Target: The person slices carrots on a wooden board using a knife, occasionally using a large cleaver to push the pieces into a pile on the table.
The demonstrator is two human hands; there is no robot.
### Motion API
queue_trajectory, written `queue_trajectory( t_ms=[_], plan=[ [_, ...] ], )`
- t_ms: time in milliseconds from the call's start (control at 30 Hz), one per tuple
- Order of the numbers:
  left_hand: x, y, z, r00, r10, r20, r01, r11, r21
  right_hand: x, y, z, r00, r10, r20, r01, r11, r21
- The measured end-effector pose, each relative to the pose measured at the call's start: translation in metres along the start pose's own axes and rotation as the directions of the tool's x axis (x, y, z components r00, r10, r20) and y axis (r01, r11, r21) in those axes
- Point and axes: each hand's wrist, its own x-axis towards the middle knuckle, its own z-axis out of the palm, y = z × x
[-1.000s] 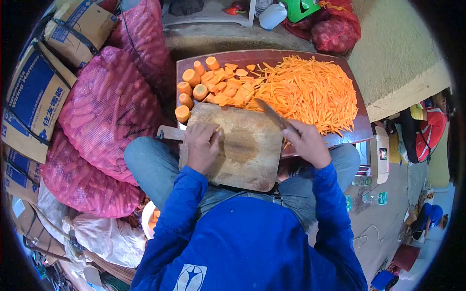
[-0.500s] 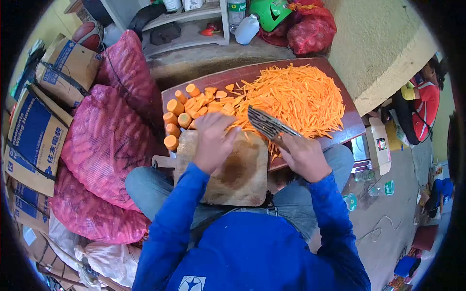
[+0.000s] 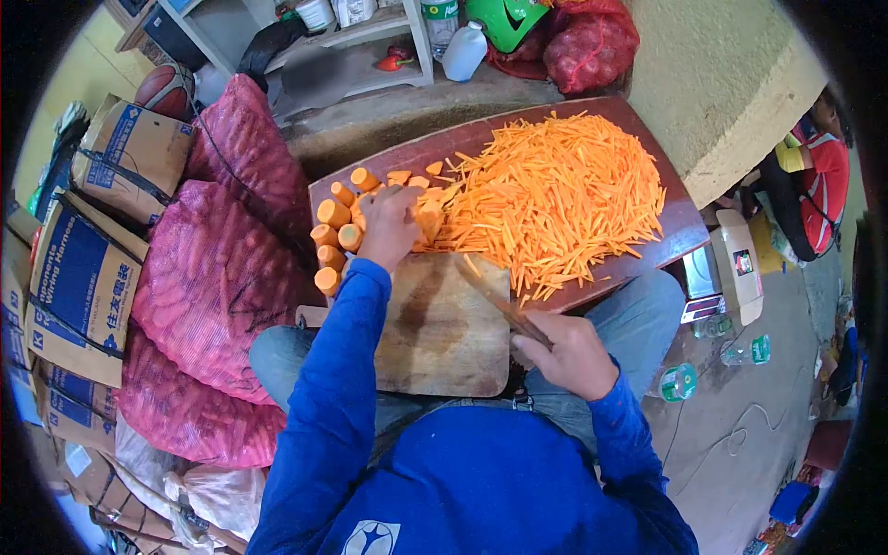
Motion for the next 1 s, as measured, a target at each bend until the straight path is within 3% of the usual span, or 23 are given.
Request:
queue_trajectory(
  t_ms=[67, 100, 233, 400, 600, 700, 933, 1000],
  plan=[
    [-0.009, -0.026, -0.005, 0.994, 0.085, -0.075, -0.080, 0.994, 0.069, 0.001, -0.015, 0.003, 0.970, 0.099, 0.221, -0.161, 0.945, 0.284],
    [-0.009, -0.034, -0.011, 0.995, 0.058, -0.080, -0.056, 0.998, 0.030, 0.002, -0.016, 0.008, 0.951, 0.104, 0.290, -0.188, 0.942, 0.279],
    [-0.015, -0.038, -0.024, 0.998, 0.065, -0.023, -0.061, 0.987, 0.148, 0.000, -0.018, 0.024, 0.945, 0.079, 0.316, -0.162, 0.956, 0.244],
    [-0.004, -0.032, -0.014, 0.976, 0.030, 0.214, -0.103, 0.935, 0.339, -0.001, -0.017, 0.026, 0.937, 0.067, 0.343, -0.148, 0.965, 0.216],
    [0.013, -0.035, 0.001, 0.968, 0.113, 0.222, -0.200, 0.886, 0.419, -0.007, -0.022, 0.031, 0.938, 0.069, 0.341, -0.146, 0.968, 0.206],
    [0.021, -0.035, 0.003, 0.956, 0.057, 0.289, -0.177, 0.896, 0.407, -0.004, -0.025, 0.028, 0.935, 0.065, 0.349, -0.153, 0.961, 0.230],
    [0.011, -0.035, 0.003, 0.980, 0.115, 0.160, -0.162, 0.933, 0.322, -0.005, -0.022, 0.028, 0.928, 0.083, 0.363, -0.186, 0.948, 0.259],
    [0.005, -0.031, 0.000, 0.985, 0.173, -0.015, -0.163, 0.954, 0.251, -0.004, -0.023, 0.026, 0.926, 0.090, 0.367, -0.196, 0.946, 0.260]
  ],
)
